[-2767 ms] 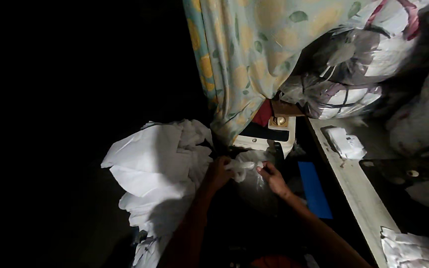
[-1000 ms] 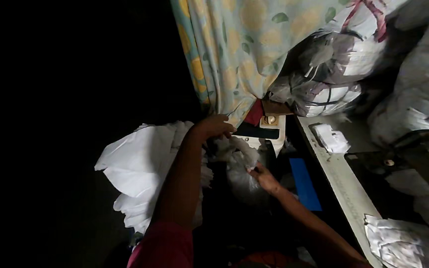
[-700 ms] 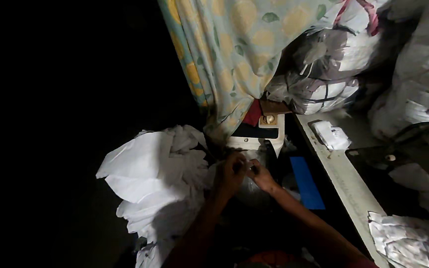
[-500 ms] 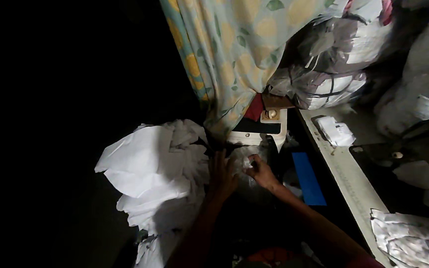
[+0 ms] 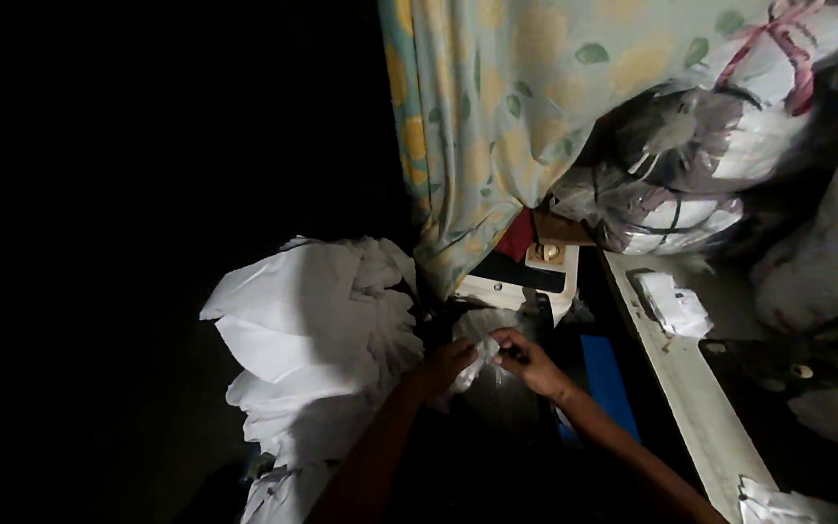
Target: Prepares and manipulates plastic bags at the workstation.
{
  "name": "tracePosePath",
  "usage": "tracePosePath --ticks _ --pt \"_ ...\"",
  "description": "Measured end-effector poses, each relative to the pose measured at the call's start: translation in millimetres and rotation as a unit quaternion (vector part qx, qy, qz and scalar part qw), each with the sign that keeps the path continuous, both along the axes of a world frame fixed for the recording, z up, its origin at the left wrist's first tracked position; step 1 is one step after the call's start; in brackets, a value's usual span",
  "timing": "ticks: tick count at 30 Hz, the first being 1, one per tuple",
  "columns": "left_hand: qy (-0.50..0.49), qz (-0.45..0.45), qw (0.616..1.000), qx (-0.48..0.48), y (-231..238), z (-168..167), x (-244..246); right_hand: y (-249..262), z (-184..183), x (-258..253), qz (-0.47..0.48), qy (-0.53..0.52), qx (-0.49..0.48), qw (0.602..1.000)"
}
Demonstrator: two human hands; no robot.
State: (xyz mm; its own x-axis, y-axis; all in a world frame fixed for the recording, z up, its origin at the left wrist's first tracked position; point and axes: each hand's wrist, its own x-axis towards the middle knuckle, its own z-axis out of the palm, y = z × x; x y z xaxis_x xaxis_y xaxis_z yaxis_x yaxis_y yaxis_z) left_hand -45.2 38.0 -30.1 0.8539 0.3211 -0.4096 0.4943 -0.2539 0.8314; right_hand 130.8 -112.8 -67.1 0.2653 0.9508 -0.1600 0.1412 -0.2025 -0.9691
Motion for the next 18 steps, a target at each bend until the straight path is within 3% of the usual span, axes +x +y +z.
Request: tracePosePath --ticks 7,13,18 --pt "0.03 -0.029 0.999 0.031 -2 14 -3 6 5 -3 0.025 -0.051 -0.015 0.998" --pt "0.021 -0.106 0.993 0.055 5 10 -2 4 -5 -9 0.052 -0.05 -0.001 0.997" --pt "0.079 -0.096 0.988 0.094 -2 13 9 6 -21 -13 0.022 -0.004 -0.002 1.0"
